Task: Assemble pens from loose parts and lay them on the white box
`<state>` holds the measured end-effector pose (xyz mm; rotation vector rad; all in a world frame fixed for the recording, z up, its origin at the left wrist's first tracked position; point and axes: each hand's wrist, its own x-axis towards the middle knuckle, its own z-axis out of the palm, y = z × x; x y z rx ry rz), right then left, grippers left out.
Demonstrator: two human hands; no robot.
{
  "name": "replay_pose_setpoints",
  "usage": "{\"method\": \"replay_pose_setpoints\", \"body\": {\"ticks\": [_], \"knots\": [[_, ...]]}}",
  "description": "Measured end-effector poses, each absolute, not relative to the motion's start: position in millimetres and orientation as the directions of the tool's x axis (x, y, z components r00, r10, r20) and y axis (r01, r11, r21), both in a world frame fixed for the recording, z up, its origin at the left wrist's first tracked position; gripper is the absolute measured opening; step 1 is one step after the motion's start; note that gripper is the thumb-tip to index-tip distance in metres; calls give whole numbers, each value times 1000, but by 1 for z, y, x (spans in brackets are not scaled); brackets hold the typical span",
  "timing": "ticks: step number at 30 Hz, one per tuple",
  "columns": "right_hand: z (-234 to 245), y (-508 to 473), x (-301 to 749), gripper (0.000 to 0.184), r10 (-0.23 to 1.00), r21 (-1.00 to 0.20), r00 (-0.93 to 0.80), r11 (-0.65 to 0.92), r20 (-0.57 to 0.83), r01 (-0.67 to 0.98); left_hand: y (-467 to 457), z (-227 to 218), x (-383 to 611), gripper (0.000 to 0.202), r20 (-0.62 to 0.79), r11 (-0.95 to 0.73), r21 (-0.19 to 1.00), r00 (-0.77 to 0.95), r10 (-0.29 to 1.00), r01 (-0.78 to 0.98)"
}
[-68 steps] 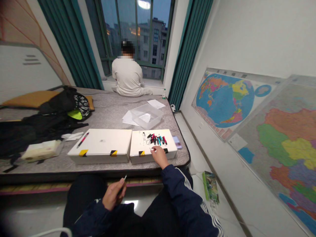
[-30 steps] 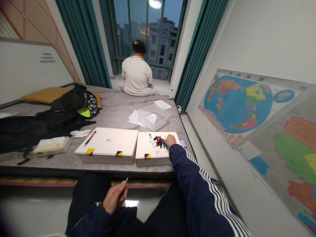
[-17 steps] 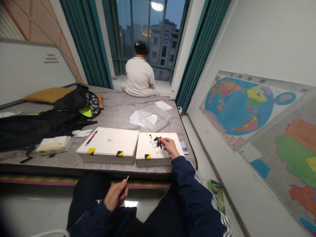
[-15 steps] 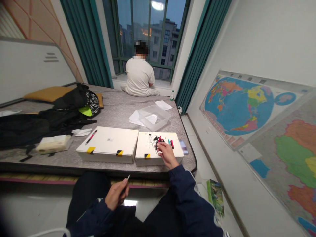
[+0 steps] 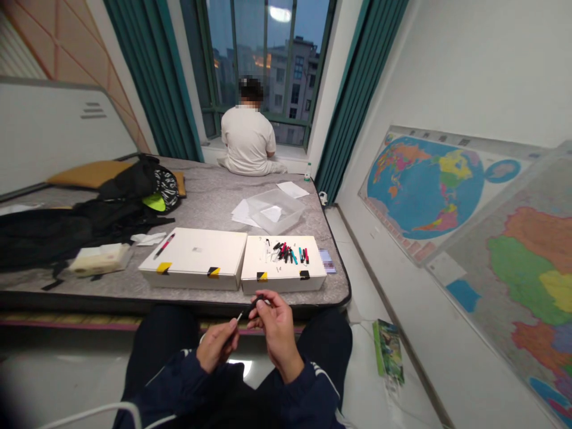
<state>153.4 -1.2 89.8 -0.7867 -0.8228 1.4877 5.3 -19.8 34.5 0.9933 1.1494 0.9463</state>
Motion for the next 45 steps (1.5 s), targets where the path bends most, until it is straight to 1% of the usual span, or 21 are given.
{"method": "replay_pose_setpoints", "body": {"ticks": [4, 9, 15, 20, 27, 30, 35, 41, 45], "knots": [[87, -4, 156, 31, 996, -873, -94, -37, 9, -486, -22, 34, 8, 66, -268, 280, 958, 156, 951, -60], [82, -3, 159, 30, 996, -888, -84, -15, 27, -460, -22, 35, 10, 66, -247, 256, 966, 153, 957, -40], [80, -4, 157, 31, 991, -906, -134, -31, 29, -423, -21, 29, 9, 65, -221, 230, 972, 157, 963, -43], [78, -2, 159, 30, 990, -933, -129, 1, 51, -360, -21, 24, 8, 64, -218, 230, 972, 162, 962, -57], [76, -5, 156, 29, 980, -955, -189, 3, 62, -297, -22, 29, 8, 65, -225, 243, 968, 200, 954, -66], [75, -7, 154, 26, 979, -964, -193, 13, 66, -265, -23, 34, 6, 67, -171, 189, 980, 210, 963, -68], [77, -8, 155, 24, 980, -981, -184, 38, 74, -190, -23, 41, 2, 51, -43, 64, 996, 279, 959, -65], [80, -6, 158, 22, 981, -988, -191, 11, 40, -154, -22, 39, -5, 38, 91, -132, 981, 260, 961, 145], [77, -5, 159, 18, 988, -993, -131, 69, 82, -101, -23, 41, -5, 33, 177, -235, 949, 264, 948, 210]]}}
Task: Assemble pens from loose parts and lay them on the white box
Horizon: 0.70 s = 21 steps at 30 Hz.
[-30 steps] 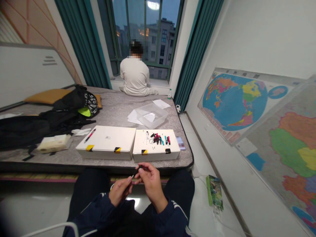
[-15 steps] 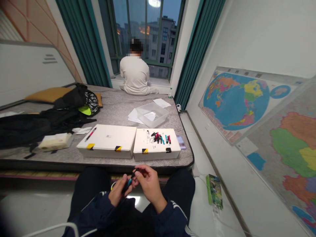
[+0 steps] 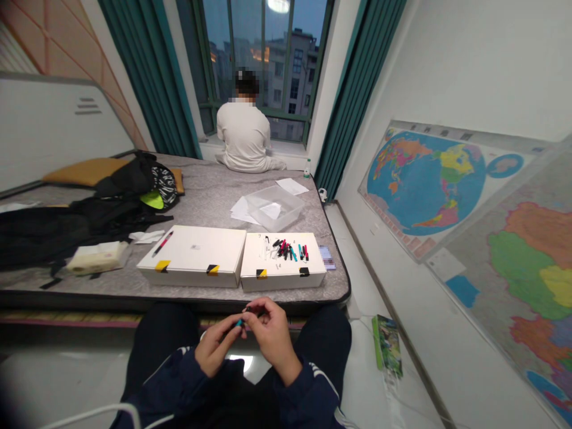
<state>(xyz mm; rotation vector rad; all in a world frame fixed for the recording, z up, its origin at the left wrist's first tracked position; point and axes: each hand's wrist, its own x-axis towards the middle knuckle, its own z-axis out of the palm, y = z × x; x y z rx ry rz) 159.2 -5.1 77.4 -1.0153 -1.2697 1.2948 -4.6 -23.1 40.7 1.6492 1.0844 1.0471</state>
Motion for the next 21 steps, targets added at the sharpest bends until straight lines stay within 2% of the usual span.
{"method": "replay_pose_setpoints", "body": {"ticks": [5, 13, 17, 21], "knots": [[77, -6, 160, 19, 984, -988, -93, 152, 151, 3, -23, 41, -3, 31, 220, -278, 933, 249, 943, 228], [79, -9, 158, 21, 985, -984, -61, 165, 161, 64, -21, 38, -8, 25, 341, -424, 837, 277, 898, 346], [80, -11, 158, 21, 974, -955, -89, 222, 208, 198, -22, 42, -7, 23, 373, -462, 792, 282, 884, 400], [80, -11, 159, 34, 956, -887, -120, 293, 268, 356, -23, 42, -7, 21, 429, -516, 745, 289, 856, 422]]}}
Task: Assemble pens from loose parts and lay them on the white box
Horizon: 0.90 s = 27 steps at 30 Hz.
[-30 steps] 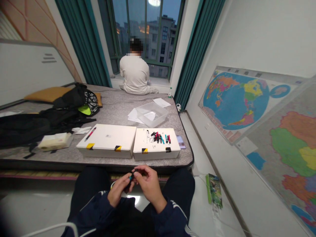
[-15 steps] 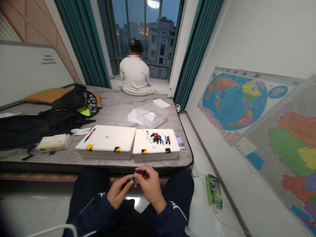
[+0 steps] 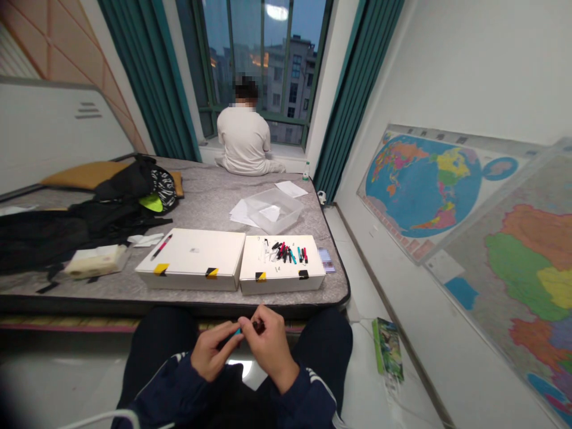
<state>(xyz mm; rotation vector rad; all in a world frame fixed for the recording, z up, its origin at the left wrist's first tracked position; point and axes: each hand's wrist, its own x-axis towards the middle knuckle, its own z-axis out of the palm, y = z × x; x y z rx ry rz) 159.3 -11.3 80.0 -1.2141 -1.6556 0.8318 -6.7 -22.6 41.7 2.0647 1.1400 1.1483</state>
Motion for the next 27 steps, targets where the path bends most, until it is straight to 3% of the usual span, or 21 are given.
{"method": "replay_pose_setpoints", "body": {"ticks": [7, 12, 15, 18, 23, 27], "knots": [[73, -9, 162, 49, 962, -853, -108, 272, 250, 446, -25, 39, -6, 17, 432, -515, 730, 279, 857, 449], [87, -12, 170, 23, 949, -909, -231, 282, 216, 307, -25, 44, -6, 20, 382, -457, 781, 254, 889, 426], [94, -13, 174, 27, 937, -932, -295, 265, 188, 247, -23, 44, -6, 21, 398, -453, 777, 216, 892, 437], [92, -13, 174, 19, 950, -946, -265, 230, 168, 227, -22, 43, -5, 20, 404, -460, 776, 220, 888, 432], [79, -10, 169, 33, 983, -965, -135, 154, 127, 212, -24, 47, -2, 21, 409, -467, 800, 228, 884, 377], [78, -10, 170, 27, 984, -981, -135, 134, 116, 138, -26, 55, 2, 20, 361, -405, 849, 188, 913, 339]]}}
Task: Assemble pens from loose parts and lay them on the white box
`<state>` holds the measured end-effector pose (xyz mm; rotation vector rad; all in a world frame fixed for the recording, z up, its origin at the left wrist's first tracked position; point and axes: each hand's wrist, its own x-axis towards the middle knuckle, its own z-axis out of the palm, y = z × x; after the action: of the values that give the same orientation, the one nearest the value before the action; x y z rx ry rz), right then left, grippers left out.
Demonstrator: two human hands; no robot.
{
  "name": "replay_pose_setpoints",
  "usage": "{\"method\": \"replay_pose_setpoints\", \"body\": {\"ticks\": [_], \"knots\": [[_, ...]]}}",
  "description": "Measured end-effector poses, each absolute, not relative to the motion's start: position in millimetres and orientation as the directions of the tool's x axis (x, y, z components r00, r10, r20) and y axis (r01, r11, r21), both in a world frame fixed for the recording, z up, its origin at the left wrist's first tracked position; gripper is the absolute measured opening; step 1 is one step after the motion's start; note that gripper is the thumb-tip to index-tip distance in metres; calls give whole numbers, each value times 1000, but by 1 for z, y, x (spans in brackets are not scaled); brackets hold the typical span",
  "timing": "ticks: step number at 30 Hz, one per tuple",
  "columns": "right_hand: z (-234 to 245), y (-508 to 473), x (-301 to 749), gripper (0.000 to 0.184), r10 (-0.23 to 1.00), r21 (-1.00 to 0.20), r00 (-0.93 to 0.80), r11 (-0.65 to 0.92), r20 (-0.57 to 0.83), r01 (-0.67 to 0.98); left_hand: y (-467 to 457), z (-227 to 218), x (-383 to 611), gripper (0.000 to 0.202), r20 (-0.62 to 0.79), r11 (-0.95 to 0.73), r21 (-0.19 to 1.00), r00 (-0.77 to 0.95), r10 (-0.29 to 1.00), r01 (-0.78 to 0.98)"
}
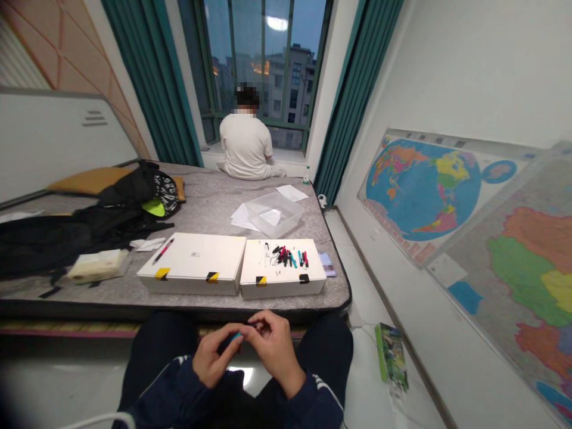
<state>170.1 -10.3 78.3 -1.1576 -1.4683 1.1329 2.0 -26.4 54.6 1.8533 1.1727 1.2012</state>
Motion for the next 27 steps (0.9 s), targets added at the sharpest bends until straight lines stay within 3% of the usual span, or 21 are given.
{"method": "replay_pose_setpoints", "body": {"ticks": [4, 8, 13, 16, 21, 27], "knots": [[83, -11, 175, 36, 964, -997, -259, 58, 67, -42, -28, 59, 5, 21, 333, -365, 879, 152, 930, 305], [83, -9, 173, 25, 982, -996, -171, 78, 85, -50, -27, 55, 7, 22, 330, -352, 892, 124, 936, 283], [82, -9, 167, 27, 994, -997, -84, 71, 75, -39, -28, 53, 7, 20, 313, -337, 909, 134, 940, 246], [86, -10, 171, 24, 984, -993, -131, 119, 118, 1, -28, 56, 9, 22, 240, -267, 947, 157, 958, 179], [90, -13, 177, 23, 946, -983, -272, 150, 173, -105, -30, 57, 11, 22, 235, -256, 960, 171, 957, 117], [86, -11, 171, 18, 971, -974, -103, 209, 218, -86, -33, 59, 12, 19, 259, -280, 940, 131, 957, 193]]}}
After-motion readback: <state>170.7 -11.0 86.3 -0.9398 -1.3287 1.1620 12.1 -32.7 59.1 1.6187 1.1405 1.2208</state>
